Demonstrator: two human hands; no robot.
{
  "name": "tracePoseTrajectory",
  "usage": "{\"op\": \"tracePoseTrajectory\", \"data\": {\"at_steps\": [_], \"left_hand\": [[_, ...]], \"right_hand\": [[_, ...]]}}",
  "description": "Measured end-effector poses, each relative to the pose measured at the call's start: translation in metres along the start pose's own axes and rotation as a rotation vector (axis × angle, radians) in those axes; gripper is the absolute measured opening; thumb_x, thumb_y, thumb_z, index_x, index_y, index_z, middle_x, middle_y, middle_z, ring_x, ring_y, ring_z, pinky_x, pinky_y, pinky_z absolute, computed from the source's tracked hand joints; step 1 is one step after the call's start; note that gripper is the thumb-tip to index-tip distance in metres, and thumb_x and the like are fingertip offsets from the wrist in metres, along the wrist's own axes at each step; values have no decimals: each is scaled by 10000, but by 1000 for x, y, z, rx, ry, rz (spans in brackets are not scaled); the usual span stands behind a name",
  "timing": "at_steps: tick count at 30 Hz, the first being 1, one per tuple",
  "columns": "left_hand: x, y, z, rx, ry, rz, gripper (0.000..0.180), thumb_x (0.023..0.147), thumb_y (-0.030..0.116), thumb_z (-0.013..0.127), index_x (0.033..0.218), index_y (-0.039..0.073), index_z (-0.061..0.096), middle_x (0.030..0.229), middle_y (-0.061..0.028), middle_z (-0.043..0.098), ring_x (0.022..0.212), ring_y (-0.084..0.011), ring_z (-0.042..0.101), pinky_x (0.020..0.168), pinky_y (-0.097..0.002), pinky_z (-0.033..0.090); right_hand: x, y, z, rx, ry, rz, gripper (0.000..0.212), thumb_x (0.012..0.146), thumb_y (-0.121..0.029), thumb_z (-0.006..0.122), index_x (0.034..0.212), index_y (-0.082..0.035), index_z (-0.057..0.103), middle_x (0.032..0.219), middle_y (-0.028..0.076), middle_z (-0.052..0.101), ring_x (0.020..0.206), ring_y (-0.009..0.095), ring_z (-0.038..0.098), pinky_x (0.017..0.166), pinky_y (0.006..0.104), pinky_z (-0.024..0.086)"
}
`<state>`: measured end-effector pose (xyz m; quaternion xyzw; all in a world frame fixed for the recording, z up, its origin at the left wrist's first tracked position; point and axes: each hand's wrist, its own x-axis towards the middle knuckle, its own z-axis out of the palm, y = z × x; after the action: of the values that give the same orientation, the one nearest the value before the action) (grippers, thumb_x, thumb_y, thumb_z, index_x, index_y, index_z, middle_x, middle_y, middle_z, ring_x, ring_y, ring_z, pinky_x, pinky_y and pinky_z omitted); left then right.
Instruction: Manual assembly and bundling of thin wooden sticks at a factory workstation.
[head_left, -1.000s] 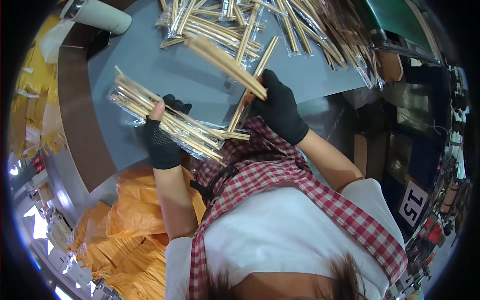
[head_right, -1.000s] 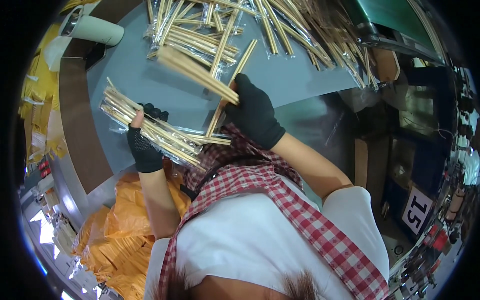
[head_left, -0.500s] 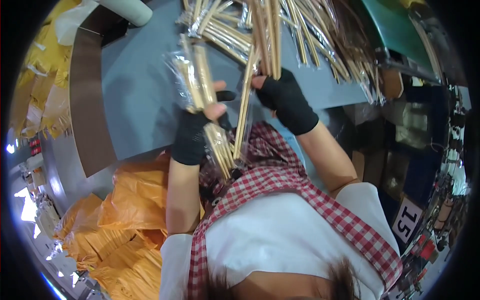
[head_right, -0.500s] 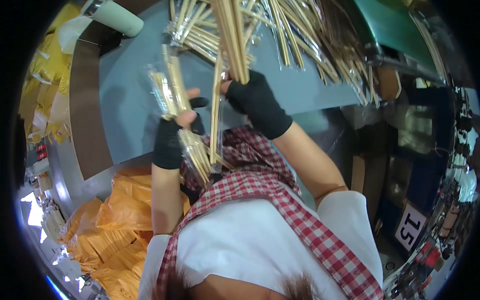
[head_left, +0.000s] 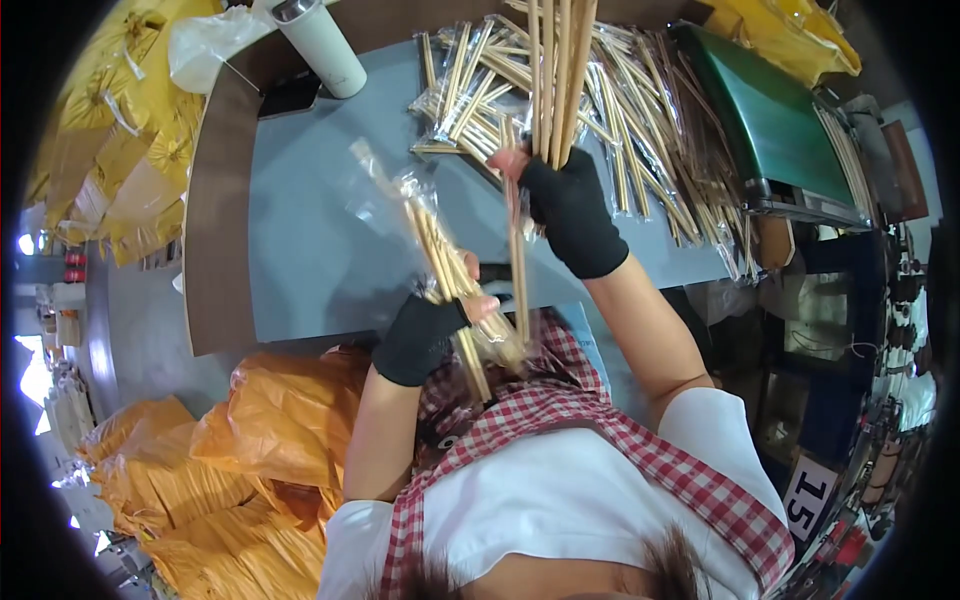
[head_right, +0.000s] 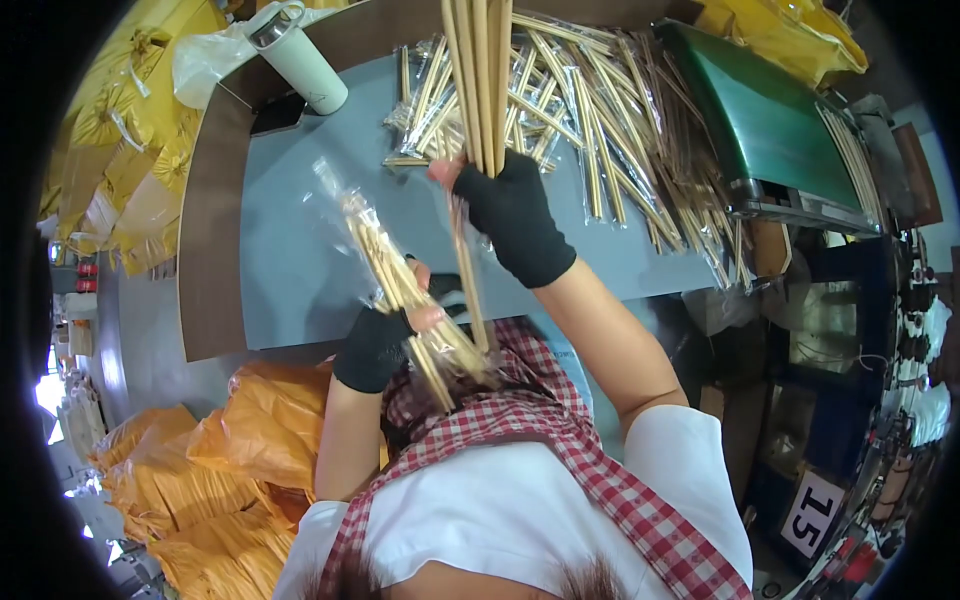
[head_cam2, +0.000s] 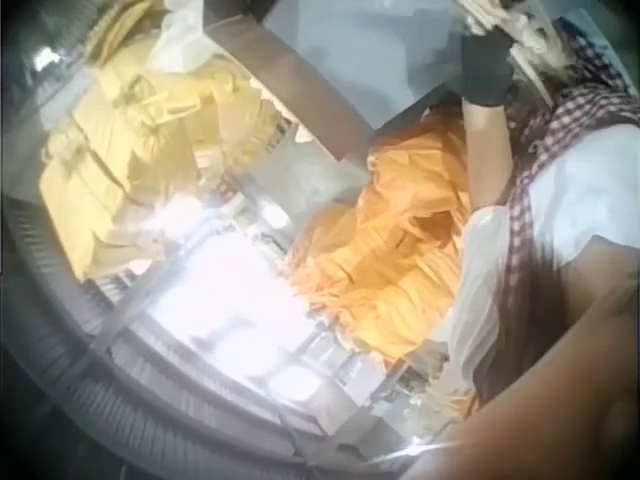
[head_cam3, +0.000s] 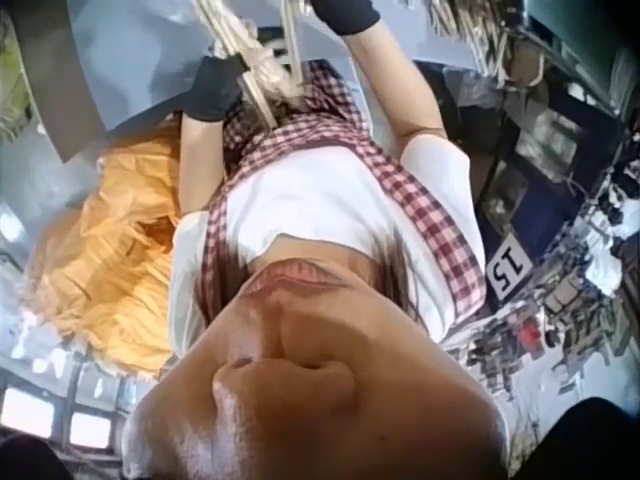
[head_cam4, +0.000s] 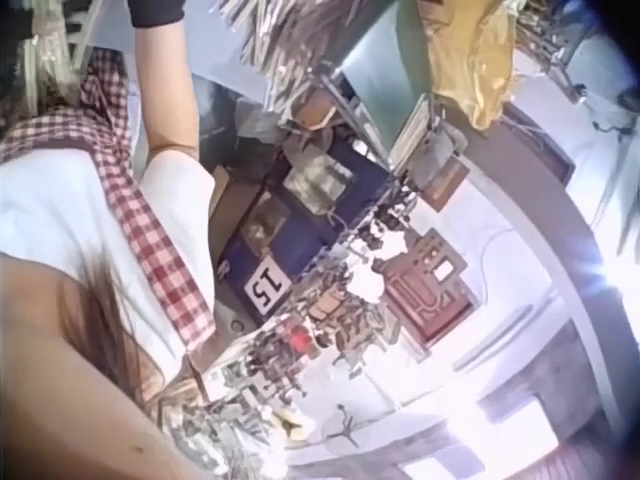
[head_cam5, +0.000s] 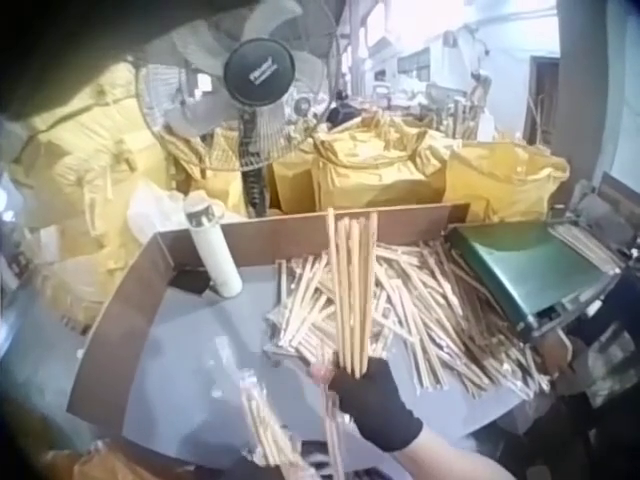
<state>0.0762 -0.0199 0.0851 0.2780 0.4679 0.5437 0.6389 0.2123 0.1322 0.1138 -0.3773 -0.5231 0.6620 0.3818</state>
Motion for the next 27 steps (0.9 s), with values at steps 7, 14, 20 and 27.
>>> {"op": "tracePoseTrajectory", "data": {"at_steps": [7, 14, 20, 27], "left_hand": [[9, -24, 19, -430, 152, 178, 314, 812, 34, 690, 1044, 87, 486, 982, -7, 513, 864, -104, 559, 765, -260, 480], [21, -14, 10, -82, 169, 114, 230, 841, 41, 682, 1060, 4, 620, 912, -58, 648, 818, -137, 631, 720, -281, 515], [19, -7, -3, -25, 324, 230, 205, 833, 16, 676, 1032, -13, 633, 831, -40, 650, 717, -109, 614, 612, -243, 488], [9, -16, -20, -5, 376, 250, 281, 822, 26, 683, 1094, 3, 614, 862, -22, 636, 760, -113, 617, 661, -252, 497]], "right_hand": [[14, -11, 16, 192, 84, -28, 148, 823, -142, 663, 896, -15, 641, 780, 28, 644, 673, 96, 568, 608, 244, 423], [14, -6, 39, -30, 168, -245, 177, 841, -167, 700, 895, 1, 688, 730, 9, 635, 654, 74, 563, 593, 238, 427], [-2, 11, 52, -40, 153, -171, 164, 853, -166, 685, 806, -13, 649, 674, 3, 600, 628, 73, 552, 551, 248, 424], [-40, 88, 51, -30, 6, -79, 263, 875, -256, 681, 923, 1, 653, 673, -2, 575, 590, 67, 525, 527, 237, 400]]}}
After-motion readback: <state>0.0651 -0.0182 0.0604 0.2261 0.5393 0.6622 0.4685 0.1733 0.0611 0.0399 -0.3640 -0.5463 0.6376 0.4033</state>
